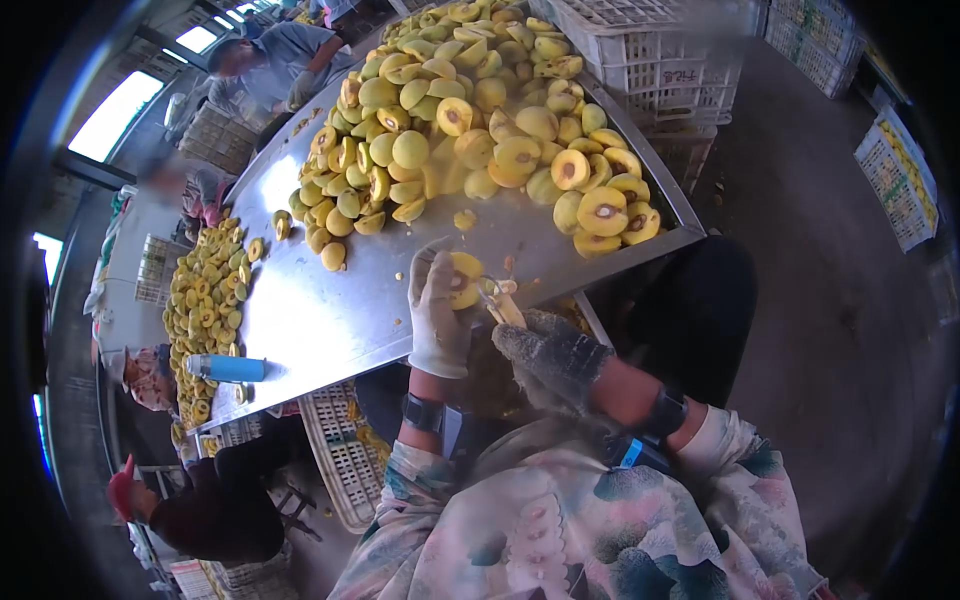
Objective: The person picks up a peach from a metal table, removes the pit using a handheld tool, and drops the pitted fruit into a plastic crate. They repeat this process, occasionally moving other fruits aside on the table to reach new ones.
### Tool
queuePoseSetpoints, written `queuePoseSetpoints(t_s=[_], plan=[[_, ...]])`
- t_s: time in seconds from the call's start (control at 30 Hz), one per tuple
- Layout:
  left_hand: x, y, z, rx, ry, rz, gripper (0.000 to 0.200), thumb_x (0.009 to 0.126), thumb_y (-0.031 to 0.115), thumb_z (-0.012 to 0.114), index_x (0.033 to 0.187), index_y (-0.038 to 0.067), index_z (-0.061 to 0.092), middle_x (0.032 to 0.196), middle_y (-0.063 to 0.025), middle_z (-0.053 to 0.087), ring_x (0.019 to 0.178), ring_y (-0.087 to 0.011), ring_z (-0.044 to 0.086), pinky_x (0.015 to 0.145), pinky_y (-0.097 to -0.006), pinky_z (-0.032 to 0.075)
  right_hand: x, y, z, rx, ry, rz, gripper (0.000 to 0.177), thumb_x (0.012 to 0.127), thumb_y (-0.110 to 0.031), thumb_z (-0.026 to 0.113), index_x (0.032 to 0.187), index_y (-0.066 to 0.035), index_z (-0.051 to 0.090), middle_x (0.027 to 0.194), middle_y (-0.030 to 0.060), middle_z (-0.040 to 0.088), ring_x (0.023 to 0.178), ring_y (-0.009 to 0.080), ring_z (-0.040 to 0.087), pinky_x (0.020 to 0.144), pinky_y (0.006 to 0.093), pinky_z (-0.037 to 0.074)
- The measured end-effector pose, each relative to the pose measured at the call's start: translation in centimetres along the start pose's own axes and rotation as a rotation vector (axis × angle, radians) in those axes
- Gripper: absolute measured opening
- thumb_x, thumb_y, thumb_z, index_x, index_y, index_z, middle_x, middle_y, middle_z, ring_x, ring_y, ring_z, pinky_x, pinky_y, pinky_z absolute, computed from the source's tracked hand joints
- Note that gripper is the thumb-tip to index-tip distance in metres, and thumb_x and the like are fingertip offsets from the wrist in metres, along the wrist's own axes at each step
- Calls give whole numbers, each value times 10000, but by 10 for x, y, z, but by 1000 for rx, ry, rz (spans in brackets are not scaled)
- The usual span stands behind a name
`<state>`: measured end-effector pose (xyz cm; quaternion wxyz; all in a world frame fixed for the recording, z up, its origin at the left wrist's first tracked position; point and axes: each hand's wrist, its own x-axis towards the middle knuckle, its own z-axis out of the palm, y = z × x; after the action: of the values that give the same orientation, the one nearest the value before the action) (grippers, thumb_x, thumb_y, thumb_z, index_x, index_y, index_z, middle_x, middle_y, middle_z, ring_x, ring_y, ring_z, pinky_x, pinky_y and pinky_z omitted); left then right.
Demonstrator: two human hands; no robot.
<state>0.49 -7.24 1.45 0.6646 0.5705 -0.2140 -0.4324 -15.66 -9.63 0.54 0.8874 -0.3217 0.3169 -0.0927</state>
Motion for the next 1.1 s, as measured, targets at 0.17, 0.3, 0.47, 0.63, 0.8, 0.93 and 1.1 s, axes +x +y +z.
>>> queuePoseSetpoints(t_s=[0.17, 0.3, 0.47, 0.63, 0.8, 0.93, 1.1], plan=[[-22, -2, -5, 489, 32, 474, 325, 952, 273, 366, 1013, 7, 541, 925, -74, 546, 814, -168, 554, 704, -294, 472, -10, -5, 29, -15, 15, 39, 144, 888, -261, 550, 929, -123, 535, 585, -16, 492, 397, 101, 446, 336, 233, 342], [-31, -3, -7, 387, 67, 467, 333, 957, 270, 357, 984, -8, 538, 924, -82, 546, 809, -164, 557, 712, -284, 462, -12, 0, 36, -65, 5, 7, 150, 882, -268, 559, 929, -126, 542, 586, -18, 496, 410, 96, 450, 350, 239, 350], [-41, -5, -10, 203, 101, 393, 276, 954, 253, 385, 953, 14, 522, 869, -64, 530, 750, -135, 529, 674, -256, 443, -9, 14, 42, -58, -16, -19, 143, 880, -261, 563, 926, -127, 559, 596, -10, 503, 447, 99, 469, 380, 250, 370], [-52, -10, -4, 146, 194, 478, 241, 922, 262, 488, 1012, 39, 474, 816, -31, 496, 715, -94, 482, 636, -224, 419, -11, 19, 46, -45, -110, -92, 149, 898, -251, 548, 963, -119, 573, 669, -24, 537, 532, 63, 511, 439, 201, 400], [-60, -10, -8, 157, 206, 477, 275, 934, 298, 462, 1043, 45, 468, 851, -44, 497, 773, -111, 489, 671, -249, 424, -16, 13, 46, -88, -142, -55, 152, 895, -216, 550, 989, -99, 577, 758, -1, 563, 626, 86, 549, 514, 210, 436], [-64, 1, -12, 232, 92, 424, 378, 950, 402, 378, 1072, 53, 457, 935, -89, 529, 864, -154, 513, 736, -289, 443, -18, 10, 43, -576, -155, -365, 190, 837, -121, 589, 1009, -42, 572, 913, 140, 587, 811, 259, 598, 674, 358, 500], [-66, 12, -18, -209, -130, 160, 497, 949, 443, 327, 1146, 8, 463, 1010, -129, 585, 867, -171, 556, 772, -296, 469, -15, 13, 31, -612, -185, -382, 254, 773, -73, 611, 1018, -22, 565, 970, 197, 568, 905, 350, 565, 759, 431, 484]])
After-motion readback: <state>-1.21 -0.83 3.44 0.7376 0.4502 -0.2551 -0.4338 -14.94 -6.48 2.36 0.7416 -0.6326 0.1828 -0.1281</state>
